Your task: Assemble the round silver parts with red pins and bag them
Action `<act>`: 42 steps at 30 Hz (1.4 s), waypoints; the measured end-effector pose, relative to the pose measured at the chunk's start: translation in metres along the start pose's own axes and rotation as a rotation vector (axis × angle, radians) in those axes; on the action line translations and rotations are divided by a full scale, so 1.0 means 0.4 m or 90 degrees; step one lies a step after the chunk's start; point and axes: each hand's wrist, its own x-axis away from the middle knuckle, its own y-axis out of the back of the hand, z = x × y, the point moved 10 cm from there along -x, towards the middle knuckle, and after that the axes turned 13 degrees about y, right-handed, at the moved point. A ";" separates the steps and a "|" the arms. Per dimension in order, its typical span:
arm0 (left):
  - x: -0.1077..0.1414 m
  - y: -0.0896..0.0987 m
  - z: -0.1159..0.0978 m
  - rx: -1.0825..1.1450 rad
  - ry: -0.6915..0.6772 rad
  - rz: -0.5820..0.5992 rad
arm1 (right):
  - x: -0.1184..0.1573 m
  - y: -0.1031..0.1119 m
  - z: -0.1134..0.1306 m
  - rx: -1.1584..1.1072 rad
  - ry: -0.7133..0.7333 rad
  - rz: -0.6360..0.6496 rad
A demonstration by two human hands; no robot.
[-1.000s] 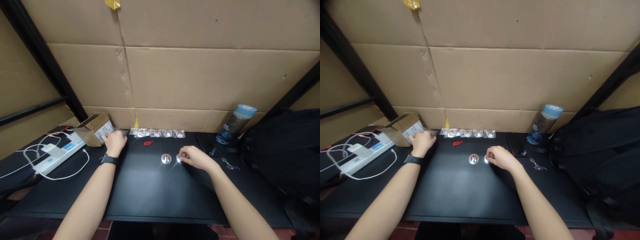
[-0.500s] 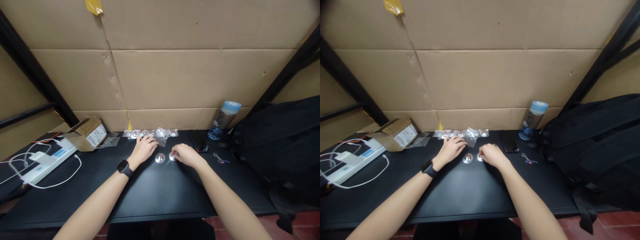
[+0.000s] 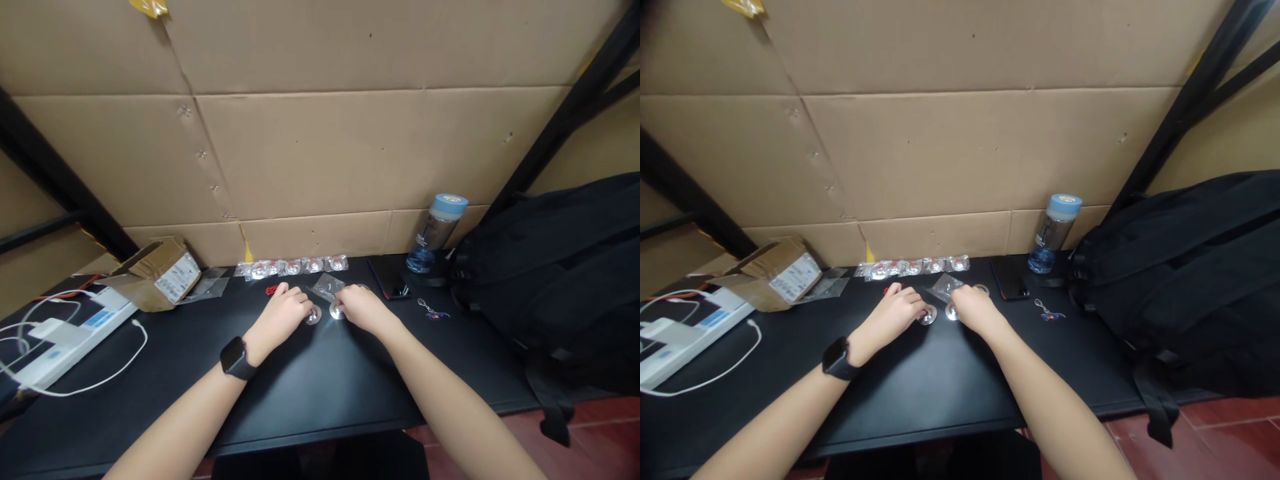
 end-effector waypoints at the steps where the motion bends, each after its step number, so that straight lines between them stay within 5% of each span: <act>1: 0.000 0.002 0.005 -0.009 0.007 -0.012 | 0.002 0.006 -0.001 -0.002 0.007 -0.013; 5: 0.004 0.045 0.026 -0.034 0.045 -0.089 | 0.023 0.087 -0.005 -0.083 0.056 -0.155; 11: 0.026 0.130 0.015 -0.026 0.039 -0.210 | 0.123 0.274 -0.017 -0.187 0.047 -0.591; 13: 0.036 0.158 0.019 -0.016 0.042 -0.246 | 0.114 0.271 0.011 -0.145 0.072 -0.577; 17: 0.058 0.217 0.062 -0.012 0.088 -0.318 | 0.042 0.177 0.078 -0.003 0.199 -0.303; 20: 0.066 0.231 0.095 -0.012 0.113 -0.313 | 0.054 0.193 0.037 -0.064 0.165 -0.340; 23: 0.066 0.223 0.100 -0.015 0.109 -0.300 | 0.096 0.257 -0.003 -0.202 0.128 -0.485; 26: 0.064 0.207 0.083 -0.009 0.092 -0.285 | 0.180 0.327 -0.038 -0.299 0.039 -0.757; 29: 0.061 0.193 0.065 0.006 0.079 -0.263 | 0.240 0.331 -0.034 -0.336 -0.020 -0.965; 31: 0.061 0.193 0.063 0.014 0.079 -0.258 | 0.187 0.310 0.001 -0.314 0.017 -0.852; 34: 0.066 0.204 0.082 0.016 0.102 -0.266 | 0.043 0.199 0.098 -0.203 0.175 -0.388; 35: 0.068 0.208 0.093 0.015 0.115 -0.268 | 0.027 0.163 0.107 -0.157 0.194 -0.290; 37: 0.071 0.215 0.112 0.013 0.133 -0.271 | 0.022 0.136 0.088 -0.096 0.177 -0.221; 42: 0.074 0.217 0.135 0.009 0.142 -0.272 | 0.032 0.144 0.037 -0.116 0.141 -0.212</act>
